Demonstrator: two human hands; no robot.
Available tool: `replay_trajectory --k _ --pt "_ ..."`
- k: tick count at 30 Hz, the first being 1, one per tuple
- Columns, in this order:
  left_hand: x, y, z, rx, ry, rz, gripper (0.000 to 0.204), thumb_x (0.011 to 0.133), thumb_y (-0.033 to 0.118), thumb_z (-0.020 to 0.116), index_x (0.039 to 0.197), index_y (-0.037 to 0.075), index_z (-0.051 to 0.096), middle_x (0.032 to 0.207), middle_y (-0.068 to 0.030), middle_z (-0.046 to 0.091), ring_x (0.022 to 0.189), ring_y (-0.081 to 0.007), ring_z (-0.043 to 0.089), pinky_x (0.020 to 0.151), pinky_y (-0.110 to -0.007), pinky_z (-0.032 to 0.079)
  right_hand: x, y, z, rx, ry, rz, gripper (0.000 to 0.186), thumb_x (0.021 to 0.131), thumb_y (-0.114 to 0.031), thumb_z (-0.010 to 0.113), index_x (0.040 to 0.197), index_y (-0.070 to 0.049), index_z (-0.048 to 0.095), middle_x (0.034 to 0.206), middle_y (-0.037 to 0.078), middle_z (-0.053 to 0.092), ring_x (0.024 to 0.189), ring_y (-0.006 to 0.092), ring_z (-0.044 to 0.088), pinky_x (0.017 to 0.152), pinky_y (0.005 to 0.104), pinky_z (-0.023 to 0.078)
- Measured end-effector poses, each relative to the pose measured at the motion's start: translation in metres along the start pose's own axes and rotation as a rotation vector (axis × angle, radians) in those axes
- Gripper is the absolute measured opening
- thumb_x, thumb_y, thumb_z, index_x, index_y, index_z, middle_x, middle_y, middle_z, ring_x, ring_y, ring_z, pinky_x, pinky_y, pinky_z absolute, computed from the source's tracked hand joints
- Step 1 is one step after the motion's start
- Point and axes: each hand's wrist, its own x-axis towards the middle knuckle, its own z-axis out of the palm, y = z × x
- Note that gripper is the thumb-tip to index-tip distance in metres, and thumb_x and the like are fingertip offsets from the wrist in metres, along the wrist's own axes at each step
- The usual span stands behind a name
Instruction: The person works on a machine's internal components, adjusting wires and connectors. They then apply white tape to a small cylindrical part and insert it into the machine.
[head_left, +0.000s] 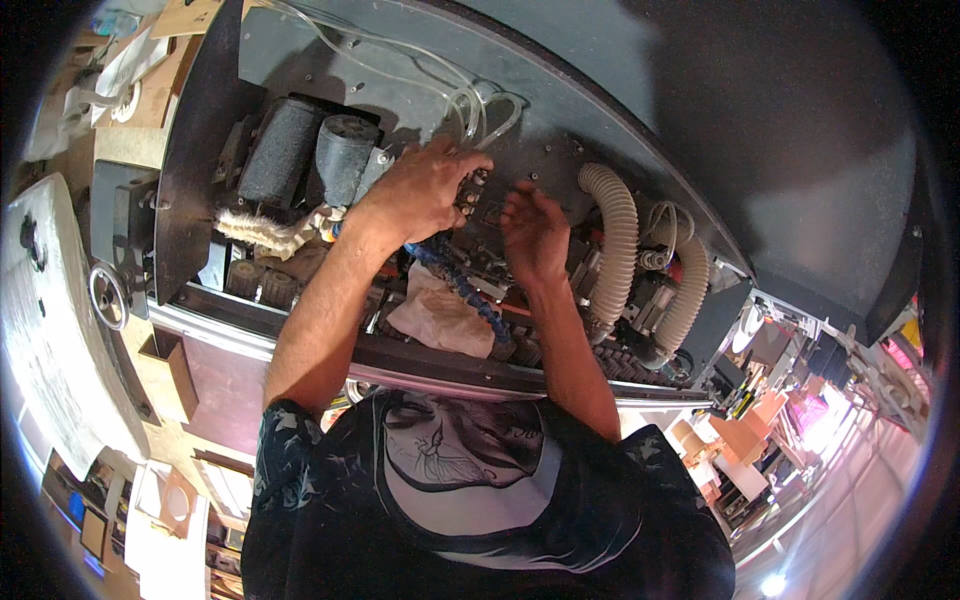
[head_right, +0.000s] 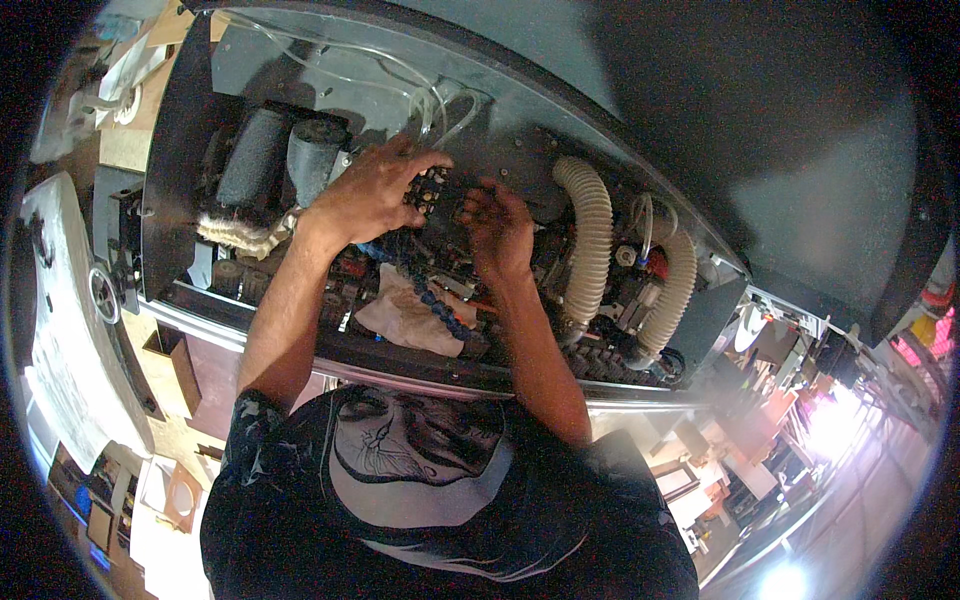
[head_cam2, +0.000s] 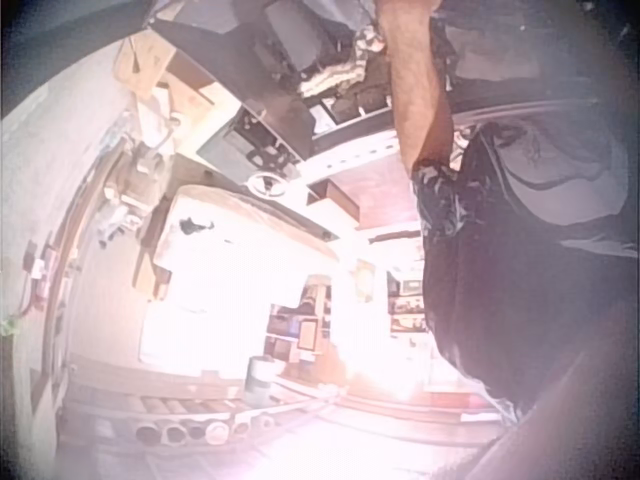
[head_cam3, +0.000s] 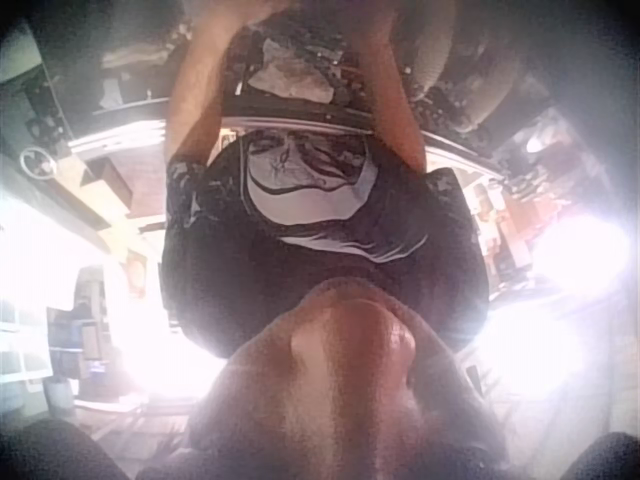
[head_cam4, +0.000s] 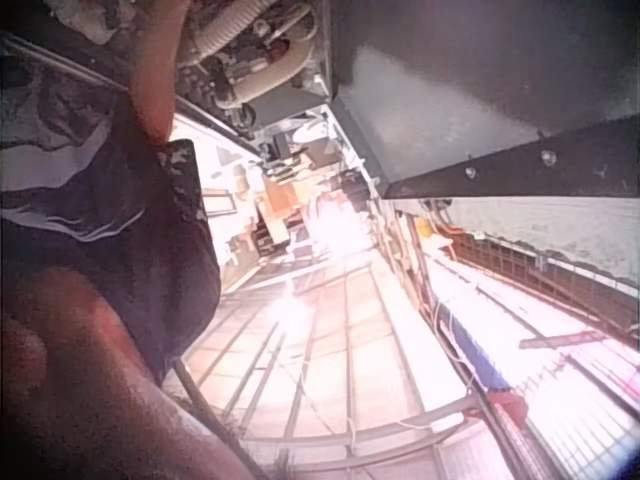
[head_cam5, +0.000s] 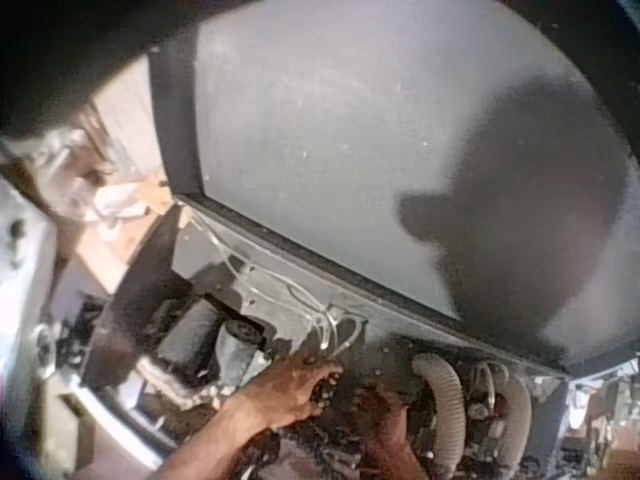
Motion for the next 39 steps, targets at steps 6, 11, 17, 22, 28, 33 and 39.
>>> replay_trajectory --k 6,11,17,22,28,33,39 --pt "0.0 -0.011 0.009 -0.012 0.049 0.081 0.079 0.07 0.014 0.089 0.142 0.018 0.056 0.126 -0.0247 0.062 0.117 -0.045 0.062 0.101 -0.053 0.051 -0.002 0.002 0.004 0.096 0.041 0.064 0.029 0.103 -0.019 0.058 0.122 0.001 0.065 0.103 0.01 0.07 0.09 0.0192 0.066 0.082 0.0322 0.055" --pt "0.0 -0.006 0.008 -0.014 0.049 0.012 0.076 0.069 0.013 0.089 0.138 0.016 0.06 0.121 -0.0243 0.063 0.114 -0.0446 0.062 0.101 -0.054 0.051 0.013 0.005 -0.016 0.229 -0.029 0.182 0.028 0.105 -0.02 0.058 0.121 0.001 0.065 0.105 0.012 0.069 0.092 0.0229 0.067 0.082 0.0346 0.058" --pt "0.003 -0.004 0.005 0.047 -0.012 0.01 0.073 0.076 0.017 0.089 0.142 0.016 0.058 0.125 -0.0217 0.061 0.115 -0.04 0.065 0.1 -0.05 0.055 0.019 0.006 -0.019 0.229 -0.011 0.207 0.029 0.106 -0.02 0.057 0.123 0.003 0.063 0.105 0.013 0.069 0.093 0.023 0.067 0.082 0.0351 0.058" --pt "0.001 -0.006 0.008 -0.002 0.04 0.021 0.074 0.07 0.012 0.089 0.138 0.017 0.06 0.124 -0.0254 0.063 0.117 -0.0462 0.063 0.101 -0.054 0.051 0.006 0.006 -0.001 0.235 0.081 0.158 0.029 0.108 -0.02 0.053 0.124 0.003 0.062 0.103 0.011 0.07 0.09 0.0232 0.066 0.083 0.0356 0.058" --pt "0.001 -0.003 0.006 0.007 0.007 -0.021 0.074 0.072 0.016 0.089 0.14 0.015 0.059 0.129 -0.0251 0.062 0.119 -0.0471 0.062 0.1 -0.054 0.052 -0.028 -0.005 0.05 -0.582 0.222 -0.374 0.019 0.104 -0.017 0.065 0.108 0.0 0.072 0.091 0.011 0.076 0.076 0.0278 0.071 0.072 0.0383 0.058" --pt "0.001 0.004 -0.003 -0.024 -0.014 -0.061 0.073 0.072 0.015 0.089 0.139 0.015 0.06 0.129 -0.0232 0.062 0.119 -0.0471 0.061 0.1 -0.054 0.052 -0.035 -0.003 0.072 -1.385 0.066 -1.011 0.017 0.099 -0.013 0.072 0.098 0.003 0.074 0.085 0.016 0.075 0.07 0.0232 0.072 0.069 0.0386 0.057" --pt "0.001 -0.006 0.005 -0.015 -0.02 -0.025 0.075 0.07 0.014 0.09 0.139 0.015 0.059 0.125 -0.0225 0.064 0.121 -0.0451 0.06 0.102 -0.055 0.05 -0.038 -0.01 0.052 -0.644 0.186 -0.46 0.029 0.104 -0.021 0.062 0.106 0.007 0.072 0.096 0.017 0.076 0.078 0.0238 0.072 0.073 0.0364 0.057"
